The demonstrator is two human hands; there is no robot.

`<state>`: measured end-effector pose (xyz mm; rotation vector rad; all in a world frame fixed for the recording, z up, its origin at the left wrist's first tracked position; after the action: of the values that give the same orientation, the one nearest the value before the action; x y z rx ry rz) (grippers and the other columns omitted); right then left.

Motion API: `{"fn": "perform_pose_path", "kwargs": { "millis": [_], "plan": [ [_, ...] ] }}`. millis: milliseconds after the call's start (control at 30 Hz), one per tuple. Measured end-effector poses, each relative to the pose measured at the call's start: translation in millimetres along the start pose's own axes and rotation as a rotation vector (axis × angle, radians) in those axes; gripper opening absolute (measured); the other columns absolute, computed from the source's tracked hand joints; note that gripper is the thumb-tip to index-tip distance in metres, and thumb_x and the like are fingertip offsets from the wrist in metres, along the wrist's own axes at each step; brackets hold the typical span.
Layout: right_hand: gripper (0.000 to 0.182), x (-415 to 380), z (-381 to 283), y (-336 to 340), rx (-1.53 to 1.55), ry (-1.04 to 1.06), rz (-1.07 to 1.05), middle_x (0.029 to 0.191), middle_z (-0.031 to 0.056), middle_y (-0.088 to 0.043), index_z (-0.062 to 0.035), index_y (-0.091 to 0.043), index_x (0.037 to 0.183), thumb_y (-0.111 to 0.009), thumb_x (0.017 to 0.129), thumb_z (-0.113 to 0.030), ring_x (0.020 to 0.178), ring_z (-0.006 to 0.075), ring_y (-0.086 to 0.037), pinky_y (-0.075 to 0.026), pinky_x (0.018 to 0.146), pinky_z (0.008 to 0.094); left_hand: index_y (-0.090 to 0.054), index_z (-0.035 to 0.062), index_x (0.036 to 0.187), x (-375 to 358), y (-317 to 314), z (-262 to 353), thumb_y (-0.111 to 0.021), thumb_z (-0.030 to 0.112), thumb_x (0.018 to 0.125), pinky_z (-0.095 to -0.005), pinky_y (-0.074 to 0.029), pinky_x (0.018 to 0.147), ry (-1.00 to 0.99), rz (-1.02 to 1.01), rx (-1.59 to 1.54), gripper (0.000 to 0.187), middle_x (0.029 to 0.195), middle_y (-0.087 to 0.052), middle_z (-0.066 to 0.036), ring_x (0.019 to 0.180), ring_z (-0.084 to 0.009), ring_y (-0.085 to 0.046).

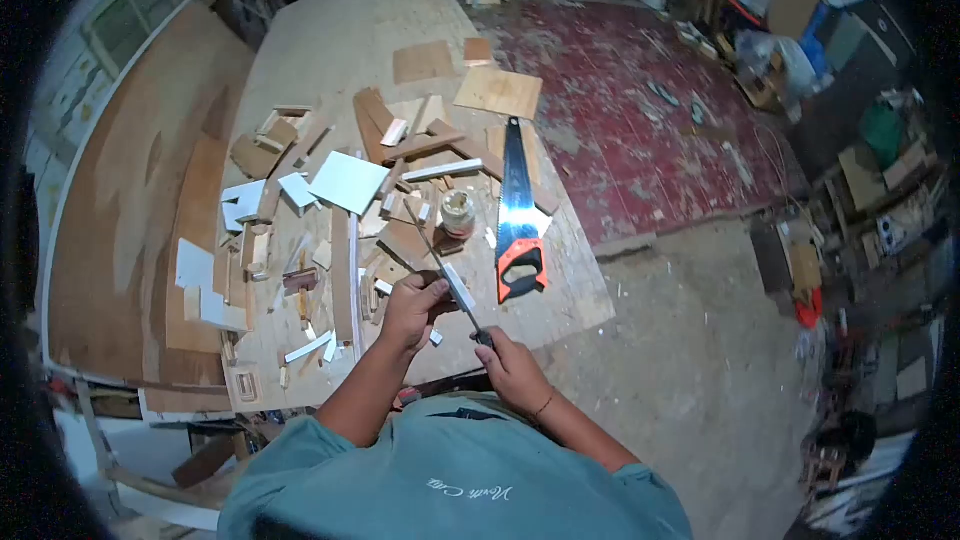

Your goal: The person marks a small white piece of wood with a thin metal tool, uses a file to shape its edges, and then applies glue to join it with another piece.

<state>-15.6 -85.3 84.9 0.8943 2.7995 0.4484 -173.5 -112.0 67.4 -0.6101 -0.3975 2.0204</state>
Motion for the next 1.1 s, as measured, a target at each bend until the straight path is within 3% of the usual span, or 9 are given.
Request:
{"fn": "perform_pose_path", "kwargs": {
  "millis": [100,133,300,367,533,633,733,867,1100],
  "plan": [
    [0.024,-11.6,10.8,-1.9,0.006,0.027,0.085,0.08,0.0206,-0.061,-0.001,-0.052,0.109,-0.05,0.093,-0.019,0.073,0.0366,-0.061,-0.047,0.066,0.0385,-0.061,-0.0007,0.097,16.4,9.7,-4.5,-0.057,0.012,0.091,-0.0325,-0.054,0.073,-0.001,0.04,-0.052,0.015,0.087,-0.066,-0.009,0.076,-0.019,-0.065],
    [0.025,-19.6,23.7,-6.7,-0.059,-0.123,0.0,0.085,0.0197,-0.061,-0.001,-0.052,0.111,-0.049,0.093,-0.019,0.078,0.0321,-0.062,-0.048,0.071,0.0363,-0.06,0.0,0.096,20.6,13.1,-1.3,-0.057,0.013,0.091,-0.0318,-0.053,0.071,-0.013,0.041,-0.048,0.014,0.085,-0.066,-0.009,0.074,-0.0183,-0.064],
    [0.029,-61.1,49.5,4.7,0.114,-0.044,0.188,0.088,0.0139,-0.059,0.0005,-0.054,0.109,-0.049,0.094,-0.024,0.083,0.021,-0.057,-0.044,0.075,0.0337,-0.061,0.0,0.098,39.8,30.5,-2.0,-0.059,0.013,0.09,-0.0286,-0.054,0.07,-0.067,0.035,-0.116,0.015,0.083,-0.065,-0.008,0.074,-0.0153,-0.065],
    [0.031,-75.0,72.3,26.5,0.204,-0.072,0.382,0.08,0.0091,-0.055,0.0015,-0.054,0.105,-0.049,0.093,-0.027,0.075,0.0184,-0.053,-0.044,0.07,0.0316,-0.059,-0.0008,0.102,44.1,25.4,-6.7,-0.059,0.01,0.089,-0.0282,-0.054,0.07,-0.048,0.035,-0.105,0.017,0.087,-0.064,-0.007,0.077,-0.0144,-0.064],
    [0.031,-83.9,90.2,54.8,0.484,-0.148,0.578,0.071,-0.002,-0.047,-0.0027,-0.054,0.106,-0.045,0.098,-0.031,0.059,0.0035,-0.041,-0.036,0.052,0.0192,-0.052,-0.0012,0.119,59.0,-13.8,-42.5,-0.058,0.001,0.085,-0.0283,-0.055,0.071,0.016,-0.077,0.086,0.034,0.097,-0.062,-0.007,0.082,-0.0133,-0.063],
    [0.03,-90.4,111.3,73.7,0.587,-0.132,0.69,0.069,-0.0037,-0.043,-0.0019,-0.054,0.108,-0.044,0.099,-0.029,0.056,0.004,-0.041,-0.037,0.049,0.0197,-0.043,-0.0006,0.128,72.1,-42.2,-70.8,-0.06,0.0,0.083,-0.0271,-0.055,0.068,0.014,-0.102,0.14,0.047,0.094,-0.06,-0.004,0.081,-0.0133,-0.062],
    [0.031,-98.2,133.6,93.5,0.608,-0.22,0.714,0.068,-0.0032,-0.043,-0.0034,-0.05,0.116,-0.043,0.099,-0.029,0.053,0.0043,-0.04,-0.037,0.046,0.0191,-0.053,0.0008,0.121,91.7,-64.1,-102.9,-0.061,-0.003,0.081,-0.0262,-0.056,0.066,-0.013,-0.132,0.281,0.041,0.087,-0.053,0.0,0.077,-0.0114,-0.058],
    [0.034,-99.0,152.4,131.6,0.602,-0.249,0.695,0.067,-0.0022,-0.043,-0.0047,-0.043,0.123,-0.043,0.099,-0.028,0.052,0.0039,-0.039,-0.035,0.044,0.0182,-0.06,0.002,0.113,130.0,-86.4,-160.8,-0.064,0.0,0.078,-0.0259,-0.054,0.06,0.003,-0.091,0.384,0.036,0.087,-0.055,-0.002,0.075,-0.0113,-0.058],
    [0.03,-103.0,194.8,207.5,0.492,-0.27,0.64,0.069,-0.0011,-0.047,-0.0045,-0.044,0.121,-0.041,0.099,-0.026,0.053,0.0047,-0.041,-0.037,0.048,0.0192,-0.064,0.0054,0.109,196.0,-120.7,-274.7,-0.067,0.001,0.071,-0.0277,-0.052,0.062,0.039,-0.152,0.779,0.039,0.082,-0.06,-0.004,0.071,-0.0119,-0.059]
  ]
}}
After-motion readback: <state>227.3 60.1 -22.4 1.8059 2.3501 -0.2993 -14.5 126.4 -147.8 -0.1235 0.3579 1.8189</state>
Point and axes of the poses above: each hand's wrist, its own x-axis towards the middle knuckle, its own y-axis out of the back of the hand, z = x × y, the point moved 8 cm from there along x, towards the middle knuckle
